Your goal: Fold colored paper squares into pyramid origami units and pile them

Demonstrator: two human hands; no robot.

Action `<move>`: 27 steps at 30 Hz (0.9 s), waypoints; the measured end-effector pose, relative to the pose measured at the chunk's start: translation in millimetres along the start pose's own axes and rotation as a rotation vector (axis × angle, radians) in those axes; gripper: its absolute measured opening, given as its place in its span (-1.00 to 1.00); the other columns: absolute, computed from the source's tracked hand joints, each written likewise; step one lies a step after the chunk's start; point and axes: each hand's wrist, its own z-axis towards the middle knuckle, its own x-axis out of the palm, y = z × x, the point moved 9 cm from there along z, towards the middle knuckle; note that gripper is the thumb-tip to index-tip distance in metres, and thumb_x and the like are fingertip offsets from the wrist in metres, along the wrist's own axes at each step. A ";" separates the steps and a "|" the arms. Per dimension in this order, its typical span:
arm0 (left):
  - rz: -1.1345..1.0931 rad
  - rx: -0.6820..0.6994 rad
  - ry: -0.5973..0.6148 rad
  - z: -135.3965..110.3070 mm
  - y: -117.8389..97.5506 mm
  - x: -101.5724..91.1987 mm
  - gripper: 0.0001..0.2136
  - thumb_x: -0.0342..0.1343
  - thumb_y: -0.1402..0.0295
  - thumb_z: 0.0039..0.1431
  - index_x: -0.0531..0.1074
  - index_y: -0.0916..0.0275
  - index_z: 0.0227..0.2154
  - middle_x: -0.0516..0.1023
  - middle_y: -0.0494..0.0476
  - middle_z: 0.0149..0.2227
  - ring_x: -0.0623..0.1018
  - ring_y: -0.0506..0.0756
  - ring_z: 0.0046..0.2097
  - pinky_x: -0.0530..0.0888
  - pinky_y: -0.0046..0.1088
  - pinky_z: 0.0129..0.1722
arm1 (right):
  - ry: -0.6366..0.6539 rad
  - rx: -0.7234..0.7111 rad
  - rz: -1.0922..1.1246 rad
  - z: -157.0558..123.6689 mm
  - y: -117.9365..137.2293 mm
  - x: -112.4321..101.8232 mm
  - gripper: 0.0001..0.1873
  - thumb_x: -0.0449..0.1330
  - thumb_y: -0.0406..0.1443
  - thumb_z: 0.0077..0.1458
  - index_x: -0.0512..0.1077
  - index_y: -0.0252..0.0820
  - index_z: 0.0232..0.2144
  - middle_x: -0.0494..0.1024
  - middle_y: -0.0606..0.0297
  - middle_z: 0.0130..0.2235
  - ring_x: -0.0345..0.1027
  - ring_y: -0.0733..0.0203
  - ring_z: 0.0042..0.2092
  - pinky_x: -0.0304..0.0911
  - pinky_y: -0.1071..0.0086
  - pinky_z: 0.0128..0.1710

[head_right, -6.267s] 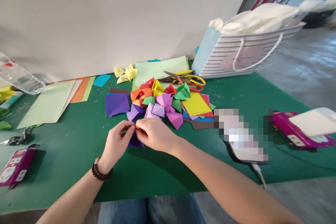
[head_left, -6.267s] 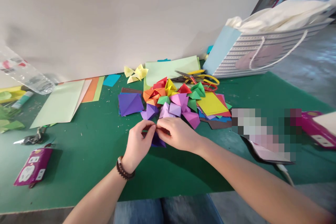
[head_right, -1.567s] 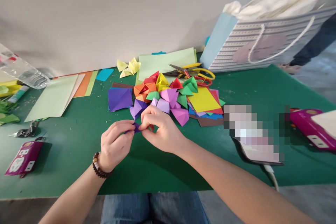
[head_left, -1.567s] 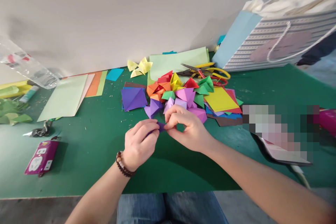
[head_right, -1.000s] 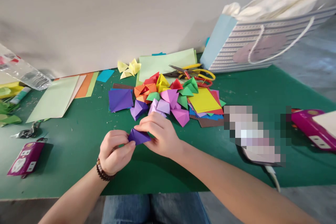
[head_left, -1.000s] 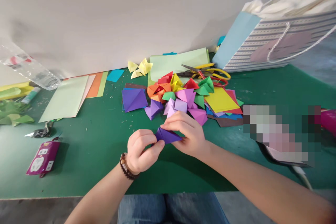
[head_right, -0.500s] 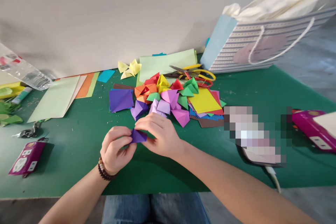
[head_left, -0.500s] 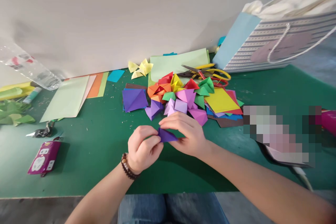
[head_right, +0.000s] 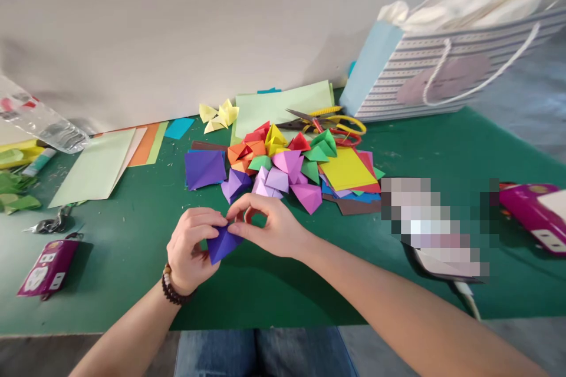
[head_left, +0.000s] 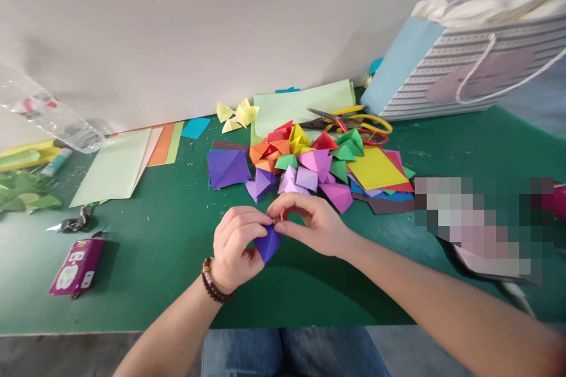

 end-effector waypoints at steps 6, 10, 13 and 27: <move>-0.105 -0.076 0.037 1.1 2.9 3.0 -0.78 0.11 0.66 0.00 0.28 0.22 -0.38 0.52 0.11 -0.35 0.50 0.05 -0.28 0.50 -0.36 -0.28 | 0.051 0.097 0.170 0.6 -14.9 7.3 -0.80 0.30 -0.17 0.05 0.41 -0.15 -0.40 0.50 0.31 -0.35 0.38 0.29 -0.31 0.32 0.37 -0.31; -0.150 -0.117 0.048 1.0 4.4 5.0 -0.78 0.07 0.66 0.00 0.24 0.20 -0.40 0.48 0.10 -0.37 0.46 0.04 -0.30 0.48 -0.37 -0.31 | 0.083 0.143 0.262 0.3 -22.9 12.2 -0.78 0.31 -0.17 0.03 0.39 -0.17 -0.41 0.48 0.32 -0.36 0.35 0.31 -0.33 0.29 0.39 -0.33; -0.215 -0.175 0.036 -0.9 9.6 5.6 -0.79 0.06 0.64 0.02 0.23 0.19 -0.40 0.47 0.10 -0.36 0.46 0.04 -0.30 0.47 -0.37 -0.31 | 0.131 0.142 0.283 0.4 -22.2 13.8 -0.79 0.33 -0.21 0.01 0.40 -0.18 -0.40 0.47 0.33 -0.34 0.36 0.31 -0.30 0.29 0.39 -0.30; -0.374 -0.205 0.035 -4.1 16.8 6.4 -0.71 0.18 0.66 -0.04 0.27 0.19 -0.34 0.52 0.08 -0.34 0.49 0.04 -0.30 0.47 -0.37 -0.29 | 0.196 0.120 0.259 1.2 -13.2 9.3 -0.83 0.37 -0.29 -0.04 0.44 -0.19 -0.43 0.50 0.32 -0.33 0.41 0.29 -0.27 0.30 0.37 -0.26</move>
